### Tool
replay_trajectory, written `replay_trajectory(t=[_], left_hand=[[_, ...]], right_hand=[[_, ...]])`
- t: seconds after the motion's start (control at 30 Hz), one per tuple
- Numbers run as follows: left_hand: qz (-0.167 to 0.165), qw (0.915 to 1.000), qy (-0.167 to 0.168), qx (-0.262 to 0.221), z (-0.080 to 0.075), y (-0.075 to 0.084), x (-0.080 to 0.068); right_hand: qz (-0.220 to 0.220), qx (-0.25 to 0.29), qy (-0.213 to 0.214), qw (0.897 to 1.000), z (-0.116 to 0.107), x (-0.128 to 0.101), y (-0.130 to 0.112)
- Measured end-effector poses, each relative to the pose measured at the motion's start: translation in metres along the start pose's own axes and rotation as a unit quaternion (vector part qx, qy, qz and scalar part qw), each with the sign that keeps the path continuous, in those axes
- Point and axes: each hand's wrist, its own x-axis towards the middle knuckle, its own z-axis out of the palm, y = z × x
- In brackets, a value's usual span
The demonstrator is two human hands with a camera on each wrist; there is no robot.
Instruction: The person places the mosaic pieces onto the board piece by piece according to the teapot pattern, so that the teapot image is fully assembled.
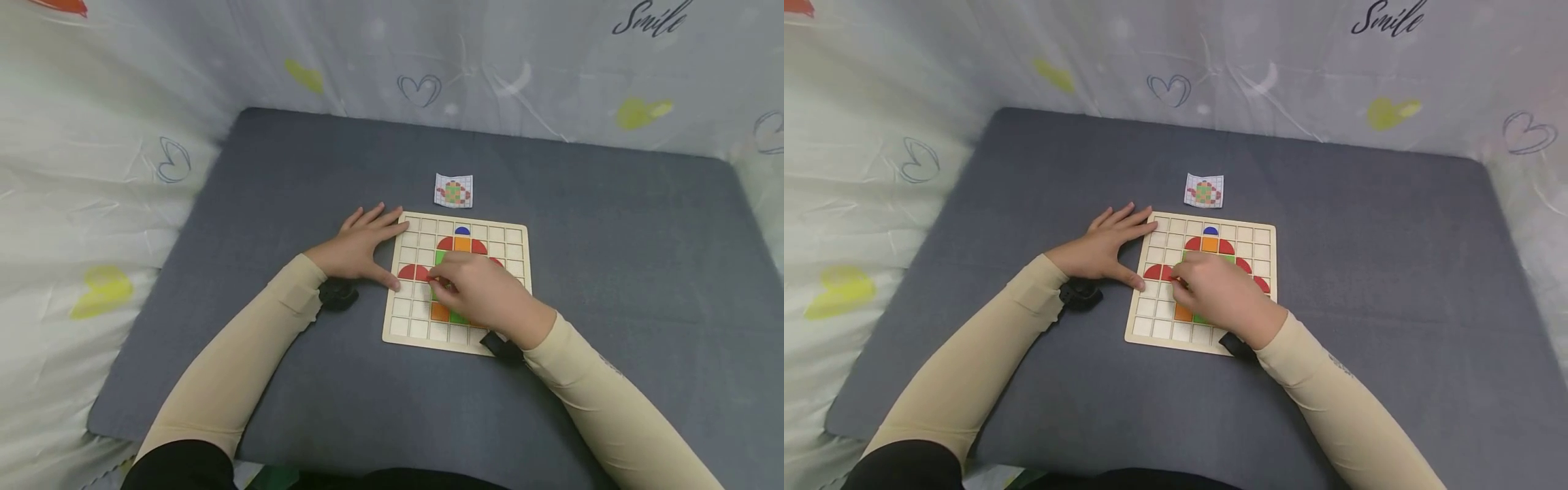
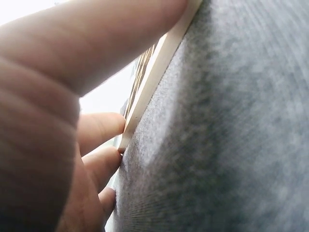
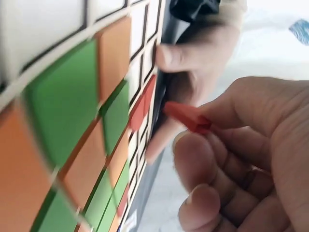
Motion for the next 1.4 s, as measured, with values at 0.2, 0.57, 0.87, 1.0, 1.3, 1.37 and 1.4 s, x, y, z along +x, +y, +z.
replay_trajectory(t=[0.2,0.57,0.87,1.0,1.3,1.37,1.4], left_hand=[[0.001,1.0000,-0.004,-0.003,0.001,0.000,0.001],[0.007,1.0000,-0.002,-0.001,0.000,0.002,0.005],[0.003,1.0000,0.000,-0.003,-0.002,0.003,0.002],[0.000,1.0000,0.001,-0.001,-0.002,0.002,0.001],[0.001,1.0000,0.000,0.001,-0.002,0.000,0.000],[0.001,1.0000,0.000,0.000,-0.002,0.000,0.000],[0.001,1.0000,0.000,0.000,-0.002,0.000,0.000]], right_hand=[[0.010,-0.040,-0.018,0.999,0.011,0.007,-0.009],[0.034,-0.089,-0.044,0.994,0.017,0.008,-0.019],[0.007,-0.094,-0.060,0.994,0.021,0.007,-0.028],[-0.006,-0.103,-0.060,0.993,0.026,0.007,-0.029],[0.002,-0.104,-0.075,0.992,0.027,0.008,-0.025],[0.022,-0.088,-0.083,0.992,0.026,0.009,-0.024],[0.033,-0.080,-0.085,0.993,0.025,0.009,-0.023]])
